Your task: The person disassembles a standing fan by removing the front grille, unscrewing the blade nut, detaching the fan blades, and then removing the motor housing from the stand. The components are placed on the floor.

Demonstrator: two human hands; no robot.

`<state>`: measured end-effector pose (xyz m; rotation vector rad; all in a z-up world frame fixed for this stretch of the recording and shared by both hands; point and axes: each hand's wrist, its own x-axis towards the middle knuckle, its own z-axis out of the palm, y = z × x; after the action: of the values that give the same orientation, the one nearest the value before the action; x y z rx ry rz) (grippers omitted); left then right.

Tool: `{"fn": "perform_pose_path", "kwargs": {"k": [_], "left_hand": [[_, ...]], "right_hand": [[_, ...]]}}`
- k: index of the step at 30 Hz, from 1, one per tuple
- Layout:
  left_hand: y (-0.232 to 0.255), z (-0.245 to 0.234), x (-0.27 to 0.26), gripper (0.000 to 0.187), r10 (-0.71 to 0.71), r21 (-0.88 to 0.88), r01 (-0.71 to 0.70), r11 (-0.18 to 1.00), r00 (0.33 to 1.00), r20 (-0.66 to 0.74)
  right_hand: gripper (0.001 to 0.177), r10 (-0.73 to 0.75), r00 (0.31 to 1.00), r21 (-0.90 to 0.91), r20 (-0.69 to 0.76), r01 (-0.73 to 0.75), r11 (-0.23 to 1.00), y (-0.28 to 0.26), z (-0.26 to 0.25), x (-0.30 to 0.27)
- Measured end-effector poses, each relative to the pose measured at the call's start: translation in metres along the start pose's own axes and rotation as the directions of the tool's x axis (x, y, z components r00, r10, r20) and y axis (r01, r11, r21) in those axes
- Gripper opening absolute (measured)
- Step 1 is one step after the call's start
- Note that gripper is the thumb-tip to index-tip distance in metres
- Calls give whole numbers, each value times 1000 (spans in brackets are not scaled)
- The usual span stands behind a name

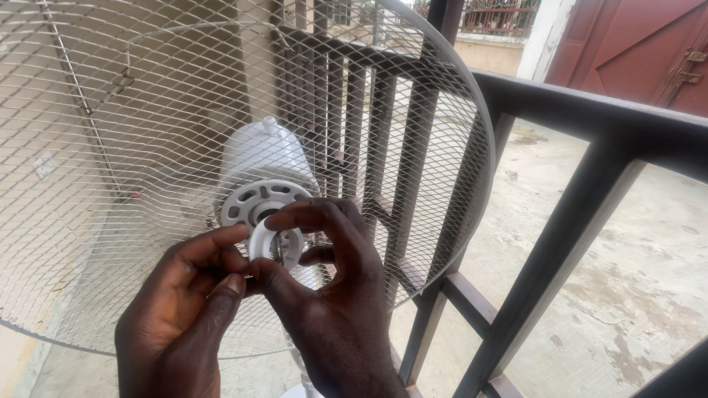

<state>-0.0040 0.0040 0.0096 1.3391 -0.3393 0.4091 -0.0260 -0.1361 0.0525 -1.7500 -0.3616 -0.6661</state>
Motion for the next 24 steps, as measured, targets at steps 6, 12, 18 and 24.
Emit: {"fn": "perform_pose_path", "kwargs": {"k": [6,12,18,24], "left_hand": [[-6,-5,2,47,12,-38,-11,999,1000,29],[-13,-9,7,49,11,-36,-9,999,998,55],[-9,0,4,47,64,-85,-58,995,995,74],[-5,4,-1,39,94,-54,-92,994,995,37]], "right_hand": [[37,33,999,-18,-10,-33,999,-1,-1,1],[40,91,995,-30,50,-90,995,-3,0,7],[45,-80,996,-106,44,84,991,-5,-9,3],[38,44,999,118,4,-44,992,0,-13,-1]]}}
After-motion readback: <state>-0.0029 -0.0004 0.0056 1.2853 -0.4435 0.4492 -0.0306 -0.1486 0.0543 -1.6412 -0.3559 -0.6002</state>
